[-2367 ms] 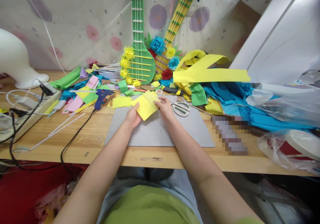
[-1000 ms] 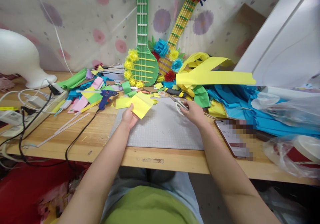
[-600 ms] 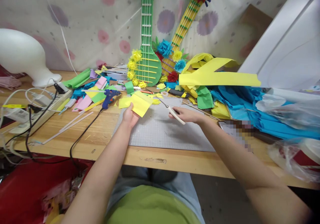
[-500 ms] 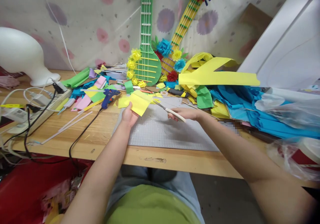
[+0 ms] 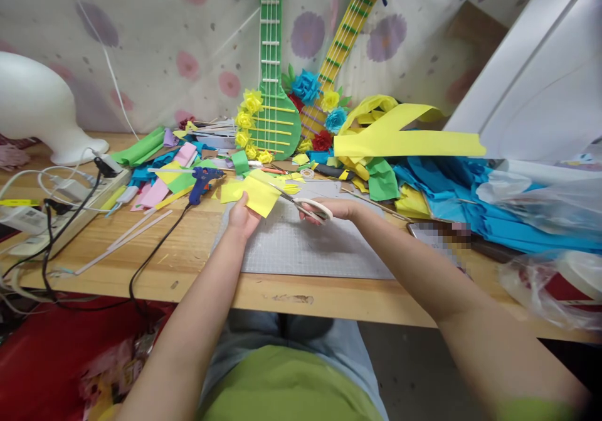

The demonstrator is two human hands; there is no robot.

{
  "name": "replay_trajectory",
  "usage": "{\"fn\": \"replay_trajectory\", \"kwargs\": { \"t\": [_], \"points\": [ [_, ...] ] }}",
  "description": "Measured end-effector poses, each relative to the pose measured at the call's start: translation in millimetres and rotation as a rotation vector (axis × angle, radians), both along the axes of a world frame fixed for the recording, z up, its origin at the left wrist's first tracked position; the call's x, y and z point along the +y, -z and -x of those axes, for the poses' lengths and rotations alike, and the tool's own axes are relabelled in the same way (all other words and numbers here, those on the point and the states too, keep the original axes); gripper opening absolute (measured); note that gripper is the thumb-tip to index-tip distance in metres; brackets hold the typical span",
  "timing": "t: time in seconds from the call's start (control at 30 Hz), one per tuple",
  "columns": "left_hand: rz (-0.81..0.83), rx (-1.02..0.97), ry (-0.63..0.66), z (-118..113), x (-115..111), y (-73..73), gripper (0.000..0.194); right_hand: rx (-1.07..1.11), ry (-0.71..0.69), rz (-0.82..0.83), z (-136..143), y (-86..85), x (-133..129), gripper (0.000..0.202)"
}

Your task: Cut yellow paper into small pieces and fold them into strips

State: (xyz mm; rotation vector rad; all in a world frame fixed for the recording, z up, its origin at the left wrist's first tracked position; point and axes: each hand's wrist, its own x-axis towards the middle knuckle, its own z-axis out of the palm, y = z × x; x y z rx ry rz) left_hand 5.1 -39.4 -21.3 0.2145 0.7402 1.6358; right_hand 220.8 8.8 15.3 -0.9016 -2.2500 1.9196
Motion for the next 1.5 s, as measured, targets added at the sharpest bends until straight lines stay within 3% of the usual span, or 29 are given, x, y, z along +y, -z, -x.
{"fn": "replay_trajectory", "kwargs": {
  "t": [0.5,1.5],
  "points": [
    [0.002,-0.004,0.004,1.6,2.0,4.1,0.038,0.019,0.073,0.004,5.1,-4.0,-3.3,0.044],
    [0.0,-0.038,-0.007,-2.3,1.5,3.2,0.038,-0.065,0.003,-0.008,-3.7,4.0,8.4,0.041]
  ]
}}
